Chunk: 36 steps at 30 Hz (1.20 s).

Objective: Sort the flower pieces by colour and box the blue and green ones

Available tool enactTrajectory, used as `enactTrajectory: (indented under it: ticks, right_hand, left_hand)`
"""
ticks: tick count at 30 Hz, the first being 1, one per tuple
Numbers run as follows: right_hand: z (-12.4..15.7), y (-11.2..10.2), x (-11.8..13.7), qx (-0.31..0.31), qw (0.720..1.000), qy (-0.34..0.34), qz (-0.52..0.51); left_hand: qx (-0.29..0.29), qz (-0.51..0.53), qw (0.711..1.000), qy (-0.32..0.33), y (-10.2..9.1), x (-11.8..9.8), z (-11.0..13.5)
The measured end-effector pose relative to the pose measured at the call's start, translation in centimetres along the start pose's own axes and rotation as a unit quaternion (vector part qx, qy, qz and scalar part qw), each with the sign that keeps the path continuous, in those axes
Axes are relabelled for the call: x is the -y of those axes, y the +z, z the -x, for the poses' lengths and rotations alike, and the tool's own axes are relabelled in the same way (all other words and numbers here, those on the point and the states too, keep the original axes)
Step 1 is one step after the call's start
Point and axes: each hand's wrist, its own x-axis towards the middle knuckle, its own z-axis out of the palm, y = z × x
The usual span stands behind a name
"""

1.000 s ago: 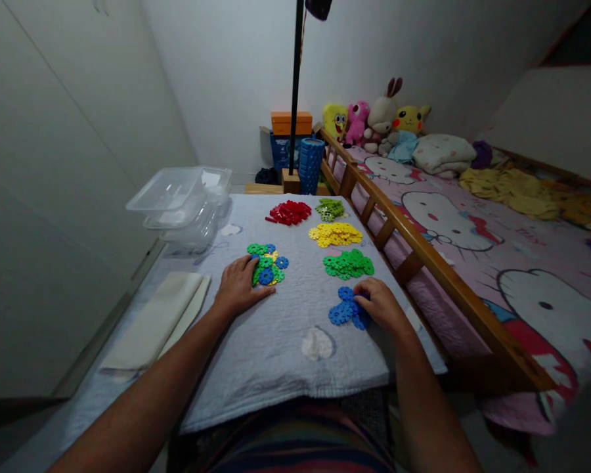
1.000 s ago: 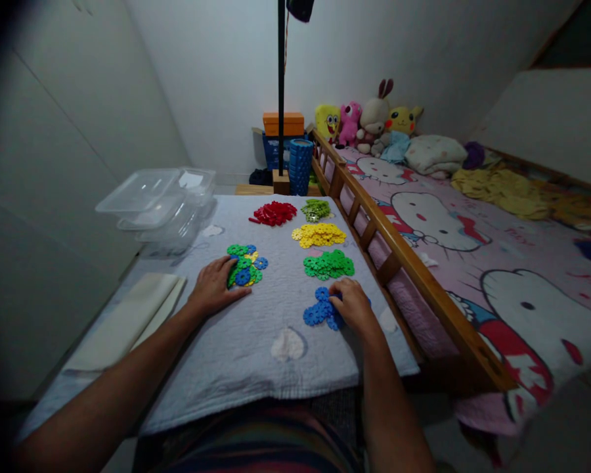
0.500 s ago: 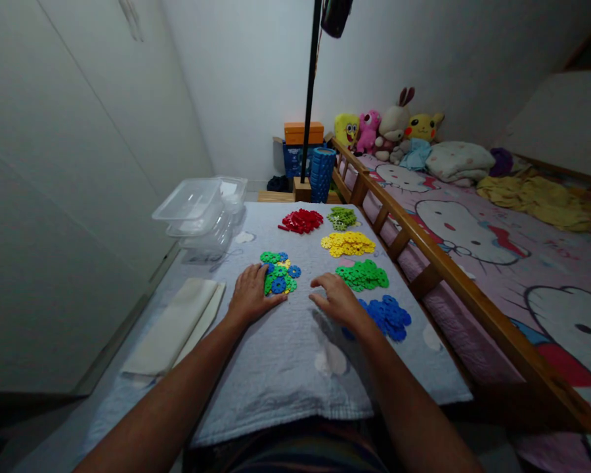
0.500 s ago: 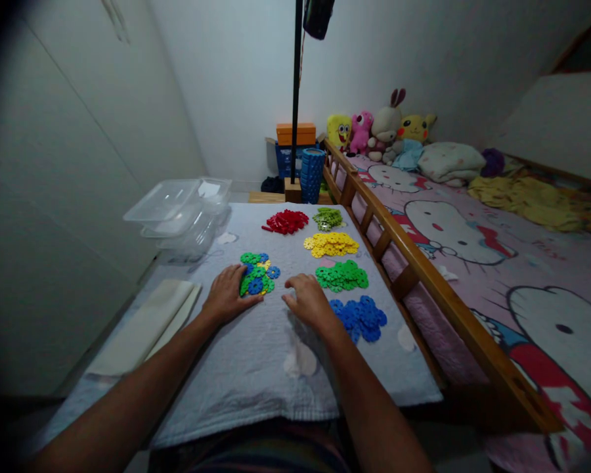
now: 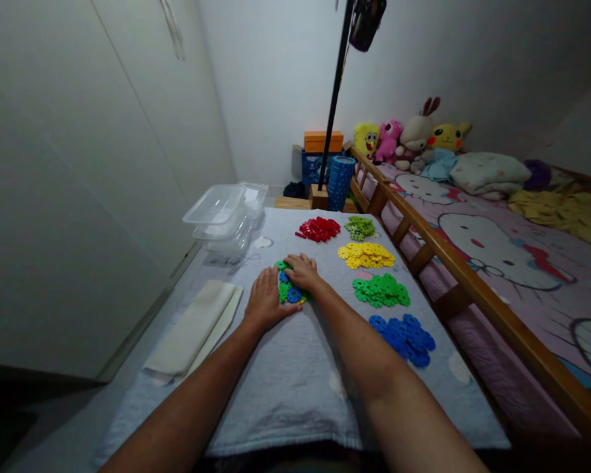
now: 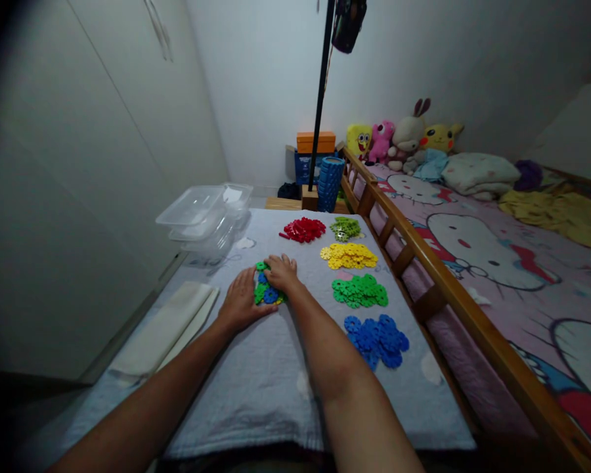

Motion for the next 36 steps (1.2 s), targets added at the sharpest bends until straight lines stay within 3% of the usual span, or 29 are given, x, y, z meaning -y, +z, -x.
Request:
enactTrajectory:
  ticks: [4,7,10,12,15,20,29,36]
  right_hand:
    - [1.2,-0.2,-0.3,0.007,0.996,-0.081,-0.045]
    - [3.0,-0.6,-1.0,-0.006,0.983,-0.118,-0.138]
    - [5.1,-0.9,-1.9,-0.083,0.973,-0.075,-0.201]
    - [6.5,-0.9,-2.6,-0.129,0.975,-0.019,-0.181]
    - [8.1,-0.6,-3.3,-0.137,0.984,0.037,-0.106]
    - [9.1,0.2,-2.9,-0.118,0.991,0.024,-0.052]
    - [8.8,0.4,-3.6,-0.112,0.991,-0.013,-0.076]
    - [8.3,0.9,-3.6,-0.174,0.980,0.010,-0.099]
  left_hand:
    - [0.014,0.007,1.000,-0.003,-0.3,-0.3,0.0]
    - [0.036,0.014,0.999,0.010,-0.9,-0.5,0.0]
    - [0.052,0.025,0.998,0.028,-1.5,-0.6,-0.1]
    - [0.061,0.035,0.997,0.036,-1.8,-0.6,-0.1]
    - [0.062,0.047,0.996,0.049,-1.9,-0.7,0.0]
    - [0.061,0.064,0.993,0.081,-2.1,-0.7,0.0]
    - [0.071,0.138,0.981,0.114,-2.1,-0.2,0.2]
    - [0.043,0.090,0.990,0.097,-1.7,-0.2,0.1]
